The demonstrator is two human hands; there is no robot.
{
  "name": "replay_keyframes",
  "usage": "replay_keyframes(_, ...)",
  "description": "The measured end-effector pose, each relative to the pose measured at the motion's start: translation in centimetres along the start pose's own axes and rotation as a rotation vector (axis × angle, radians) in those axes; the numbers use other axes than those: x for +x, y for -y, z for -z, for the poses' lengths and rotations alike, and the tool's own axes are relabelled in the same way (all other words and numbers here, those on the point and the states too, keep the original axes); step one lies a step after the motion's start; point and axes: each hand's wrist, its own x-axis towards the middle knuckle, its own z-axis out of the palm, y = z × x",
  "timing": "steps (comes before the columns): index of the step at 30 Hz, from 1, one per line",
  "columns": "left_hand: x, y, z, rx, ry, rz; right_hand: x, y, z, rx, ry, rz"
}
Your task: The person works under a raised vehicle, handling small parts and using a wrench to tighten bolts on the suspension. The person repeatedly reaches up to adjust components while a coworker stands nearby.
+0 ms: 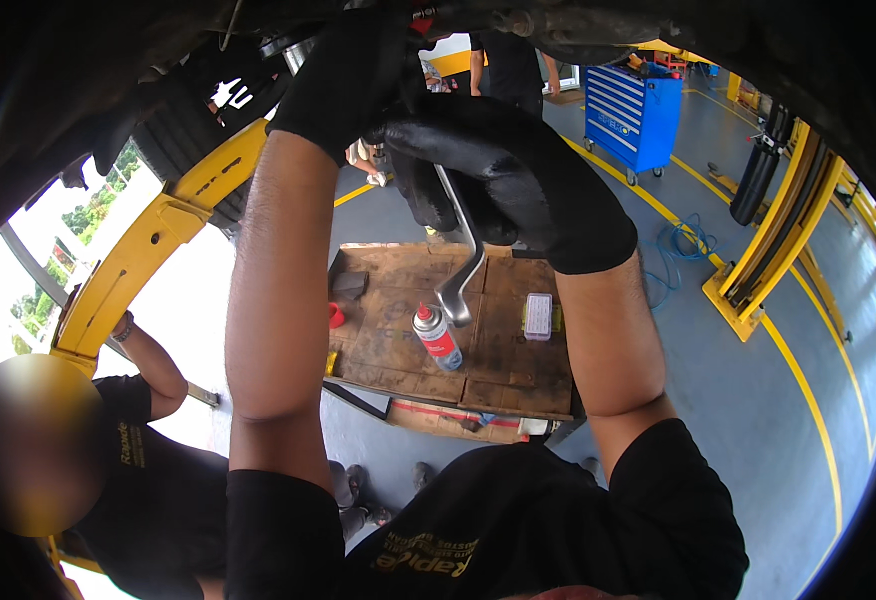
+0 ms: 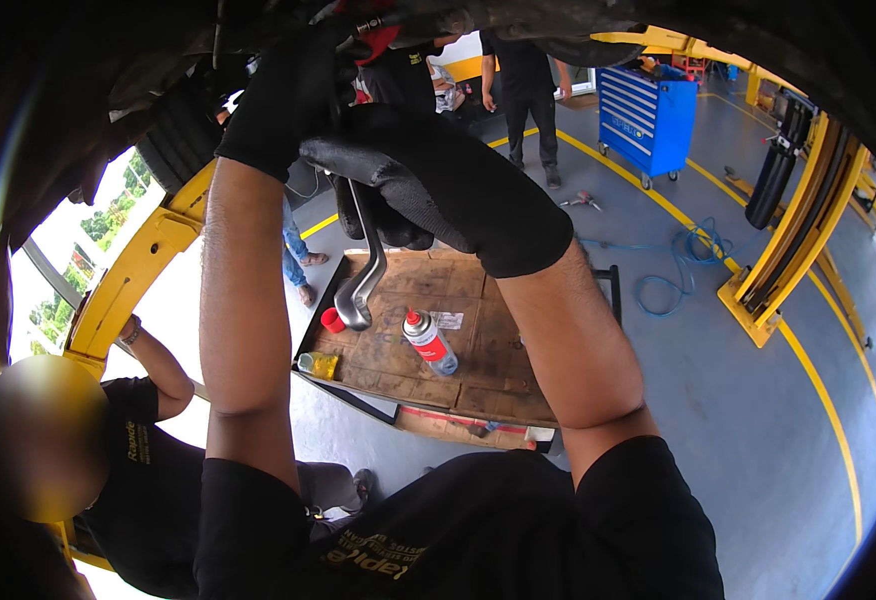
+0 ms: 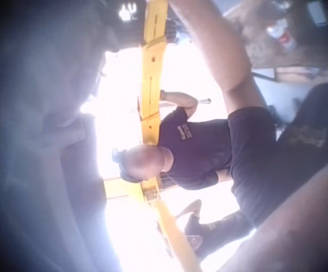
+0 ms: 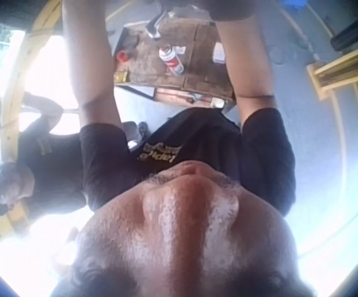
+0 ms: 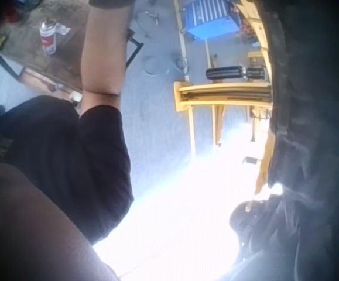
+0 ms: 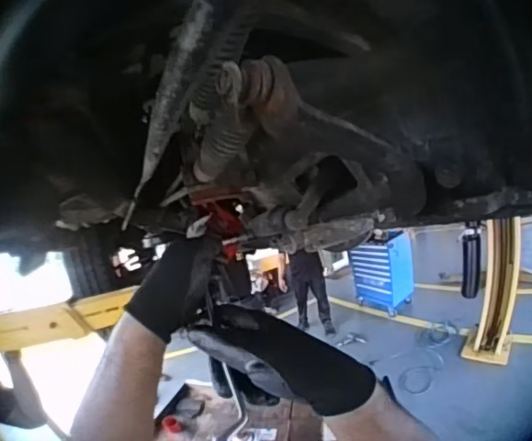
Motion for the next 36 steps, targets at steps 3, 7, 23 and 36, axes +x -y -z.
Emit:
replay_keyframes(3, -0.2, 0.0, -0.7, 0.058, -0.077, -0.291, -0.4, 0.2, 0.1, -0.077, 0.024, 0.09)
replay_keyframes(7, 0.1, 0.9, -1.2, 0.608, -0.168, -0.723, 0.3, -3.2, 0.6, -0.736, -0.087, 0.595)
replay_keyframes(23, 0.2, 7.4, 0.9, 0.701, -0.297, -0.78, 3.5, -11.2, -1.4, -1.041, -0.391, 0.728)
replay_keyframes(36, 0.1, 2.7, -0.7, 0.661, -0.252, -0.754, 0.6, -3.9, -0.8, -0.538, -0.081, 0.175)
